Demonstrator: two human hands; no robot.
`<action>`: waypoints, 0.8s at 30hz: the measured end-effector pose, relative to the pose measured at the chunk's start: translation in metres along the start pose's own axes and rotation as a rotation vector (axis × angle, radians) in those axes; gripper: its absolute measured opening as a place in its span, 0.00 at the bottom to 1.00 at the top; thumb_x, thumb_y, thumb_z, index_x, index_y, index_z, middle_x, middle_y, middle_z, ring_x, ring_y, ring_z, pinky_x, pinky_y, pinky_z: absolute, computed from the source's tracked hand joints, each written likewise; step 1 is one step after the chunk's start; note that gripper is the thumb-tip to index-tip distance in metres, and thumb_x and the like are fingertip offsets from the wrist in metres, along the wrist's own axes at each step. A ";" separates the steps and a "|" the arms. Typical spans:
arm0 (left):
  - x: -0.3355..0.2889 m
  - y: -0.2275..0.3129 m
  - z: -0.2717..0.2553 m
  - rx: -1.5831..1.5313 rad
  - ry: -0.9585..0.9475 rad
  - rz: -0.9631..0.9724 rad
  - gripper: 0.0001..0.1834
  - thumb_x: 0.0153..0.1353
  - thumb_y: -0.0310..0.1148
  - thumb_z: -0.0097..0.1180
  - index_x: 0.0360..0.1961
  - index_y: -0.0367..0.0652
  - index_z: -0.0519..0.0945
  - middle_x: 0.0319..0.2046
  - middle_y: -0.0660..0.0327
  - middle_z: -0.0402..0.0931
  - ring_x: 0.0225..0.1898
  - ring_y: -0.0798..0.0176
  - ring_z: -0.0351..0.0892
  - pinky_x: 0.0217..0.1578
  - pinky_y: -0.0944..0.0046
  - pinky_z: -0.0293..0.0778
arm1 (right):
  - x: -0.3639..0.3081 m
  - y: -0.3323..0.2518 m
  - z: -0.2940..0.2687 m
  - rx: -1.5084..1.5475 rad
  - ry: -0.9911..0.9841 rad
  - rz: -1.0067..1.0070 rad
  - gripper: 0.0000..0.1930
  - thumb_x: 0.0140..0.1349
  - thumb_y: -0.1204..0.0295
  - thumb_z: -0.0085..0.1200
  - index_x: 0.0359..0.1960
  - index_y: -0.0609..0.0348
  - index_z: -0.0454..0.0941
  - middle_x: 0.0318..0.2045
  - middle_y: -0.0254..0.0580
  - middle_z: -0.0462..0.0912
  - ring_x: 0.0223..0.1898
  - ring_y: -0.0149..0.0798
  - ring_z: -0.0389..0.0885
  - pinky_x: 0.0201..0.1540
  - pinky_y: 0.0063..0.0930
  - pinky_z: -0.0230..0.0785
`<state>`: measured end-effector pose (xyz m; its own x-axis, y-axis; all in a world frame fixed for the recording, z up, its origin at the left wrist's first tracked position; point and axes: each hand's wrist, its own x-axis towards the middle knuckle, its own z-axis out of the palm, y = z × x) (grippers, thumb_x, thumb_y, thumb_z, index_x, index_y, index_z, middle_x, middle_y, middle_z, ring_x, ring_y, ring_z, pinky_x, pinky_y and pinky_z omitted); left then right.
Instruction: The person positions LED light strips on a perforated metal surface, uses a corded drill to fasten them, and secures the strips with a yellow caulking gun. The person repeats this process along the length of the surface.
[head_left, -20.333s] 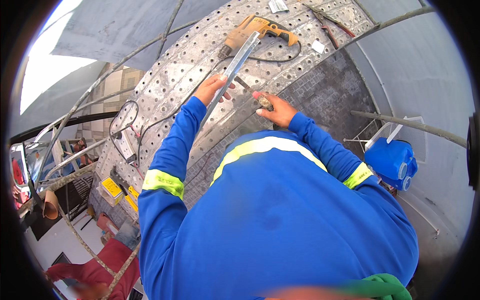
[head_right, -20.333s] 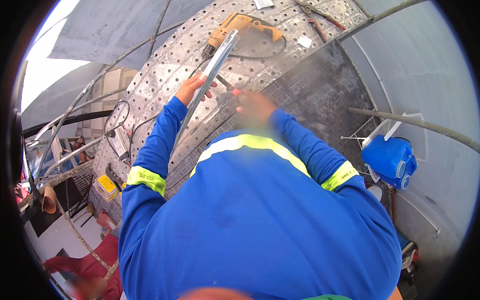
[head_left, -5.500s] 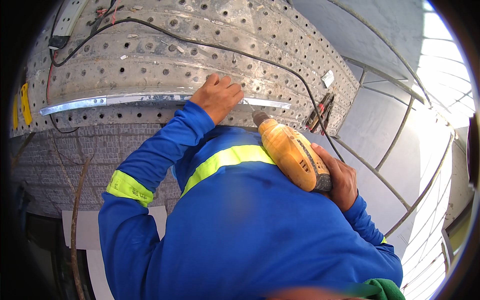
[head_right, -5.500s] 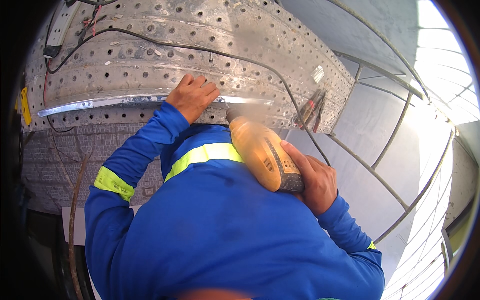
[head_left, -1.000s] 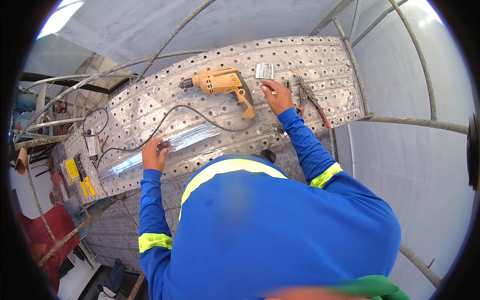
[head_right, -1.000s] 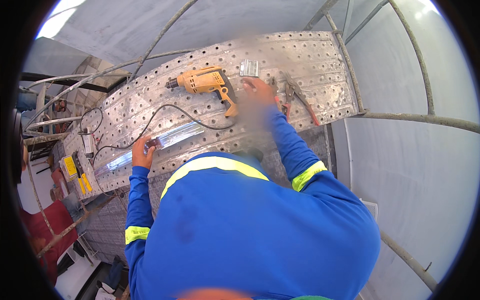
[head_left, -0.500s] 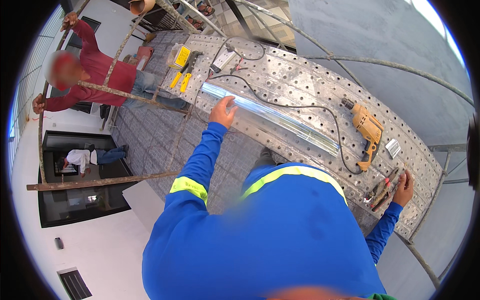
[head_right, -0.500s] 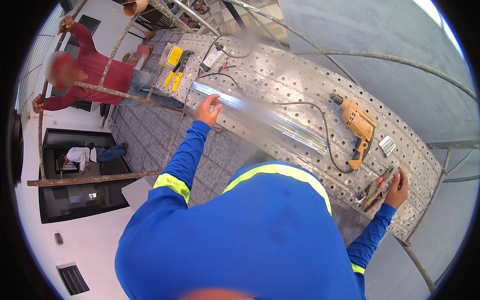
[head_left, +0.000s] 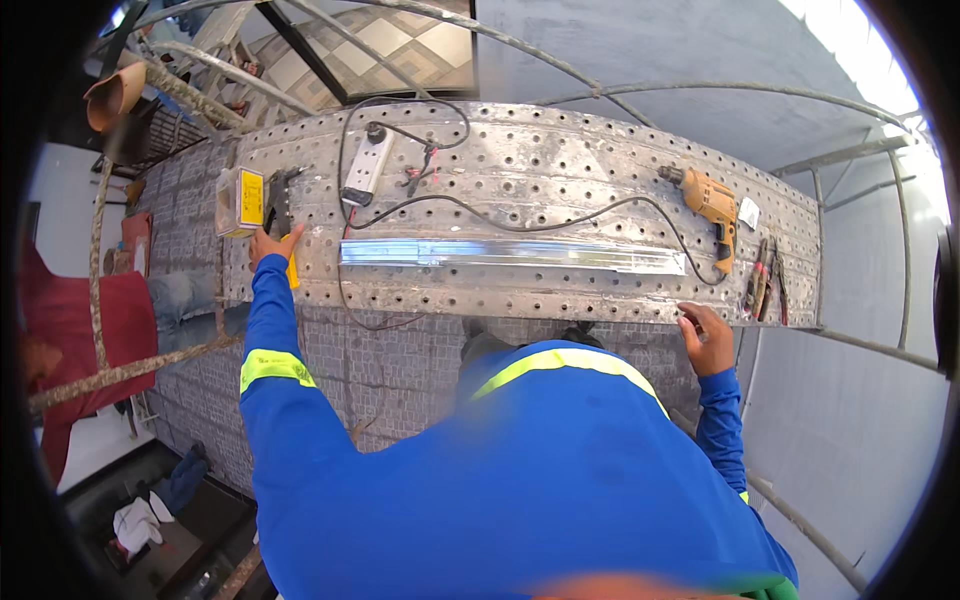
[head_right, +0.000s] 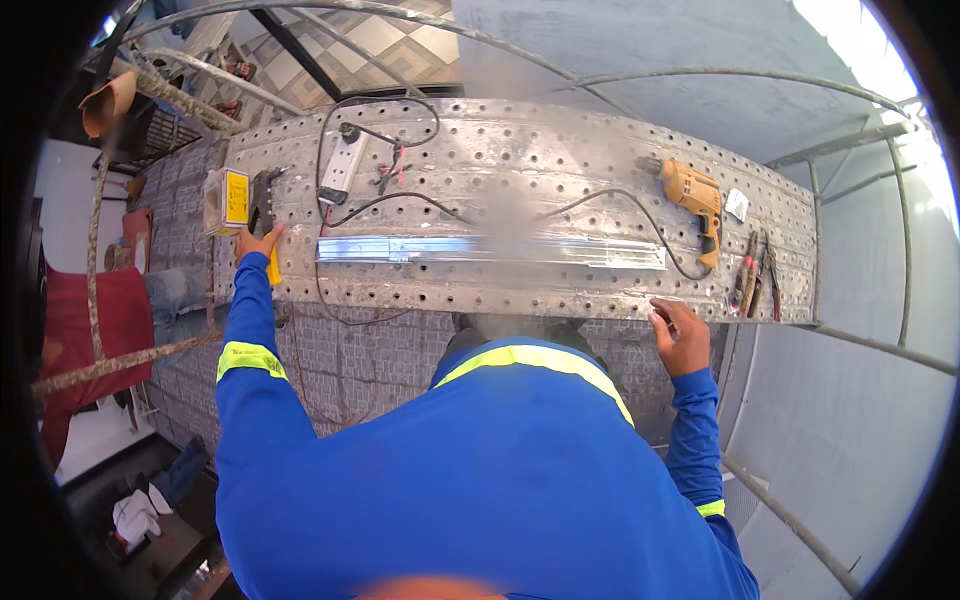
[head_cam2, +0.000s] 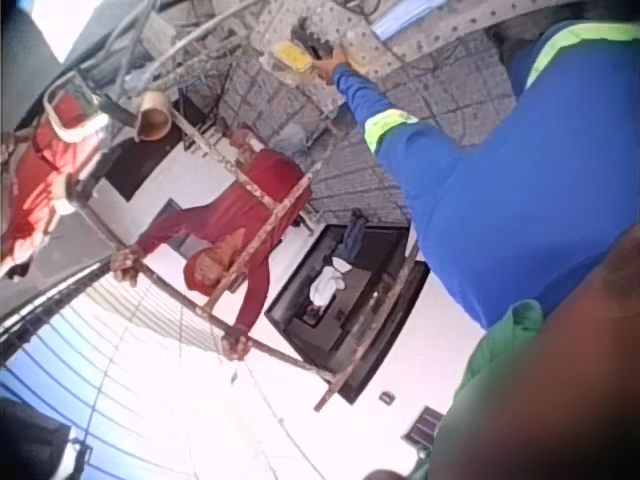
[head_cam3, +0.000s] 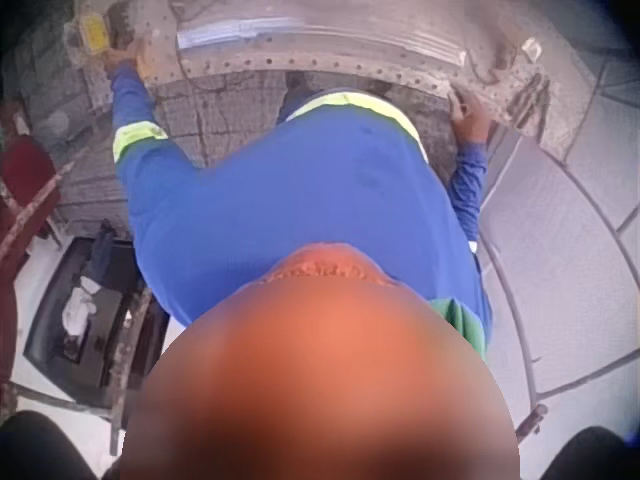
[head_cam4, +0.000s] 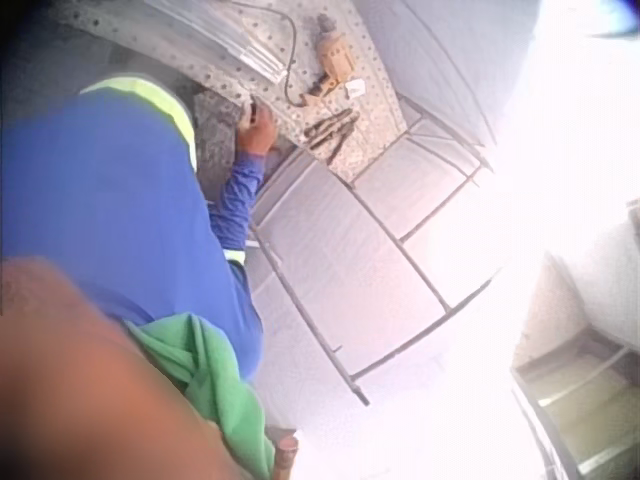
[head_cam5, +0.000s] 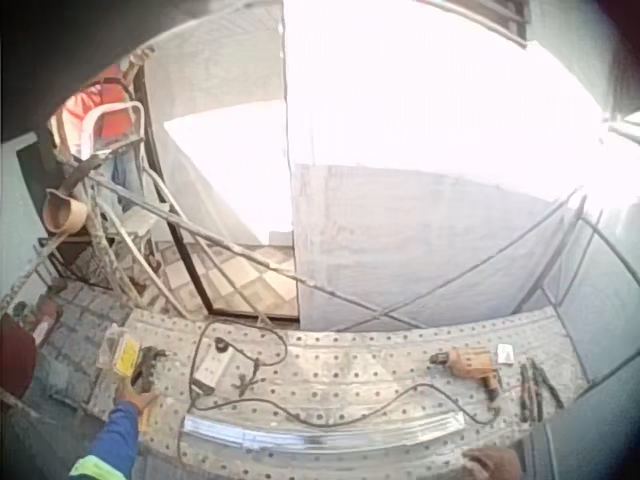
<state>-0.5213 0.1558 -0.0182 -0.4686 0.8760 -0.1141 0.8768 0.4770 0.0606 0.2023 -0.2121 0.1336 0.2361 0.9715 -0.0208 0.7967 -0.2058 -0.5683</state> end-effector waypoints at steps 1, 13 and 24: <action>0.000 0.003 0.002 0.082 0.033 -0.005 0.64 0.42 0.76 0.69 0.73 0.43 0.66 0.71 0.49 0.66 0.72 0.42 0.64 0.70 0.40 0.60 | -0.010 -0.015 0.008 -0.015 -0.059 -0.011 0.13 0.65 0.74 0.63 0.50 0.57 0.85 0.39 0.45 0.88 0.34 0.41 0.87 0.36 0.30 0.77; 0.020 -0.069 -0.015 -0.131 0.073 0.292 0.37 0.54 0.55 0.72 0.60 0.43 0.82 0.56 0.52 0.81 0.58 0.51 0.79 0.62 0.54 0.70 | -0.046 -0.054 0.086 0.073 -0.132 -0.026 0.15 0.67 0.64 0.61 0.53 0.53 0.84 0.41 0.44 0.87 0.40 0.47 0.86 0.43 0.37 0.78; -0.381 0.170 -0.092 -1.469 -1.342 0.729 0.49 0.60 0.62 0.55 0.74 0.38 0.64 0.65 0.44 0.70 0.68 0.47 0.68 0.66 0.42 0.65 | 0.025 -0.070 0.076 1.280 -0.517 -0.200 0.40 0.67 0.45 0.62 0.73 0.56 0.68 0.59 0.49 0.81 0.59 0.39 0.79 0.57 0.36 0.75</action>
<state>-0.2037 -0.0902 0.1269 0.7637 0.6297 -0.1421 -0.1966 0.4366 0.8779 0.1107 -0.1645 0.1105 -0.2736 0.9618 0.0105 -0.3307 -0.0838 -0.9400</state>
